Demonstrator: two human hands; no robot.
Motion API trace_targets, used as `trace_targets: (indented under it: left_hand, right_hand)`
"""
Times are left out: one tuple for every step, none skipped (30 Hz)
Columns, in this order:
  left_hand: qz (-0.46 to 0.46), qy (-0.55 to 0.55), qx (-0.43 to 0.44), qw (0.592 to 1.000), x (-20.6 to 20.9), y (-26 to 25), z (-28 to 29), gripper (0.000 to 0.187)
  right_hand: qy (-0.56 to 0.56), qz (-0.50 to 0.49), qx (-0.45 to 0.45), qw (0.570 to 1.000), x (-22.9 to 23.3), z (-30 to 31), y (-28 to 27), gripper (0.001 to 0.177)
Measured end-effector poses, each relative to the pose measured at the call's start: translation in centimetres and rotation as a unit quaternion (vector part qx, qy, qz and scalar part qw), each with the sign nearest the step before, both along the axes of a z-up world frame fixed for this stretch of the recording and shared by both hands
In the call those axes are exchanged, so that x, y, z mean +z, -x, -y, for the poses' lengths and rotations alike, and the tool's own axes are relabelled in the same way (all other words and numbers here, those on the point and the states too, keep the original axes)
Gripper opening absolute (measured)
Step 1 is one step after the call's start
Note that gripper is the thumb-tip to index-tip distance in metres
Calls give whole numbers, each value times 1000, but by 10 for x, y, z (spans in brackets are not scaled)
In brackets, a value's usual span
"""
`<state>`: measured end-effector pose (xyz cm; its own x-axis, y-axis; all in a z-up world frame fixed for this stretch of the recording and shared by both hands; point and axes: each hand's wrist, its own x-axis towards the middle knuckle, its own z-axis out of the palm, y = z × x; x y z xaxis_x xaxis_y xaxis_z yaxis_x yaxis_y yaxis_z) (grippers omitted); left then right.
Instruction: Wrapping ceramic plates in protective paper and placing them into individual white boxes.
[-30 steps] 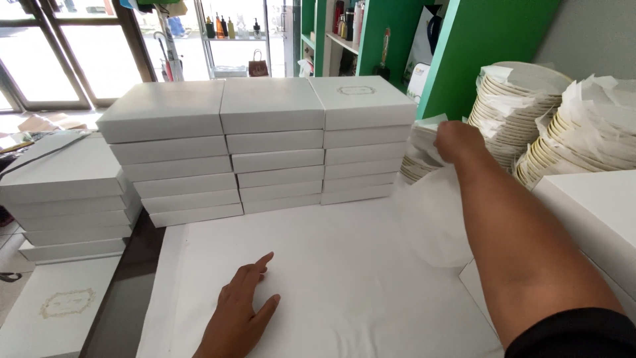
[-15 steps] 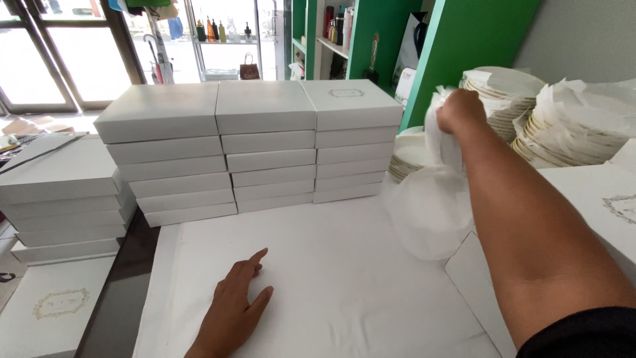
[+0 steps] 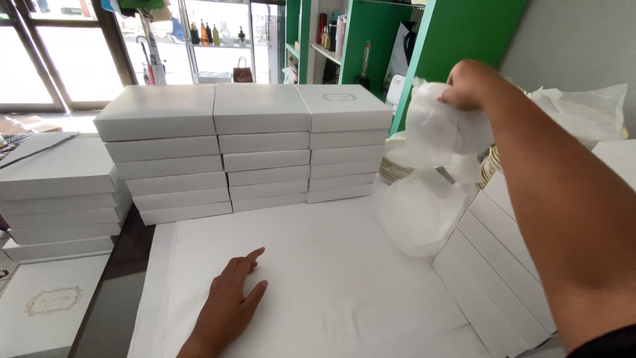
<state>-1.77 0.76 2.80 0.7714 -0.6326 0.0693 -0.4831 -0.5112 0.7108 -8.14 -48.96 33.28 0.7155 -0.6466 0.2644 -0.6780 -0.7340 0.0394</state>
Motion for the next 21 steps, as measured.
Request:
trace_targets:
  left_hand:
    - [0,1,0,1000,-2,-1,1,60]
    - [5,5,-1,1000,-3,-2,1,60]
    - [10,8,-2,1000,-5,-4,1,59]
    - [11,8,-3,1000,-6,-4,1,59]
    - [16,9,-5,1000,-7,-4,1,58]
    - [20,8,-8,1000,-7,-4,1,57]
    - [21,7,-9,1000,-7,-3,1,57]
    - [17,12,-7,1000,-5,-2,1,57]
    - [14,17,-6,1000,-3,-1,1,56]
    - [15,16,-5,1000,1,1,1,56]
    - [-5,34,1,999,5,3,1,54]
    - [-26,52,9,998,8,5,-1,53]
    - [-26,51,12,998,10,9,-1,53]
    - [-58,113,-11,992,12,11,0,50]
    - [-90,175,-34,980,14,12,1,47]
    - [-89,175,-31,980,6,10,3,47]
    - [-180,244,-134,943,-1,8,4,55]
    - [-267,305,-235,883,-7,5,6,64]
    - [-265,305,-232,885,-2,12,3,64]
    - [-368,326,-339,802,3,20,0,76]
    - [-462,336,-436,695,8,28,-3,90]
  right_hand:
    - [1,0,0,1000,6,-7,5,35]
    - [27,-22,22,999,12,-15,10,35]
    - [53,-43,43,997,17,-22,15,36]
    - [53,-43,43,997,23,-42,23,36]
    - [54,-66,47,995,30,-63,31,36]
    - [54,-89,52,993,35,-83,40,37]
    - [52,-88,50,993,35,-96,41,37]
    - [43,-95,75,992,36,-109,43,36]
    - [33,-101,101,989,37,-123,44,35]
    - [32,-100,101,989,34,-134,42,35]
    - [41,-126,116,984,31,-145,40,36]
    - [50,-151,132,978,27,-157,38,37]
    - [49,-151,134,978,16,-177,42,37]
    - [47,-160,152,974,5,-196,44,37]
    - [45,-168,169,970,-5,-216,47,37]
    - [45,-168,172,970,-23,-236,52,37]
    - [52,-166,192,966,-40,-255,57,30]
    - [60,-163,213,961,-56,-275,61,30]
    - [60,-162,216,961,-81,-282,59,30]
    - [94,-134,259,952,-107,-290,59,20]
    - [127,-105,301,939,-133,-297,59,16]
